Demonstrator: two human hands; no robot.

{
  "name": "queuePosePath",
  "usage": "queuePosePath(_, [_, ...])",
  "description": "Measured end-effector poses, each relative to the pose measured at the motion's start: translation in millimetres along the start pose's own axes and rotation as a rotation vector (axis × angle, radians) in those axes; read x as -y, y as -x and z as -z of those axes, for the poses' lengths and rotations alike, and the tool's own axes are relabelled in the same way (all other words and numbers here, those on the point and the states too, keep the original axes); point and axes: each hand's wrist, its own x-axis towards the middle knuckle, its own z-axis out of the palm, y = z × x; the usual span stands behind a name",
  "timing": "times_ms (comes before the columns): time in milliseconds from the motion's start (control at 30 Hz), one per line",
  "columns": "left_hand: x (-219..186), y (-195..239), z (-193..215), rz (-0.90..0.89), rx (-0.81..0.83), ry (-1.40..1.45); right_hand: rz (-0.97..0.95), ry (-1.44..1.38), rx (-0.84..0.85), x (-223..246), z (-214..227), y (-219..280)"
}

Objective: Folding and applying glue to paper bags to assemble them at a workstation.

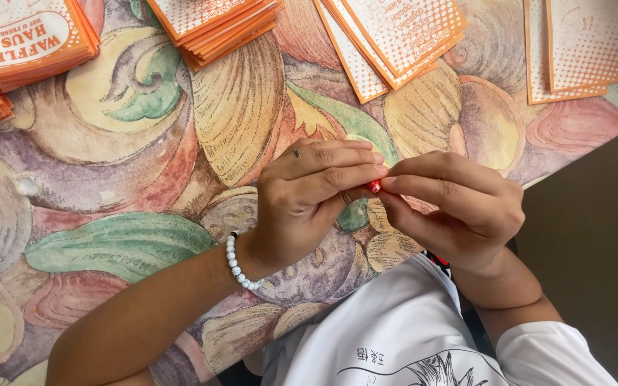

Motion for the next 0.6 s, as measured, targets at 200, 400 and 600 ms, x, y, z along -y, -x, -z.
queuePosePath(200, [-5, -3, 2, -0.058, 0.006, -0.084, -0.010, 0.046, 0.062, 12, 8, -11])
queuePosePath(400, [-7, -1, 3, -0.095, 0.046, -0.152, -0.103, 0.057, 0.174, 27, 20, -22])
queuePosePath(600, [-10, -4, 6, -0.109, 0.076, -0.168, -0.062, 0.047, 0.211, 21, 23, -22])
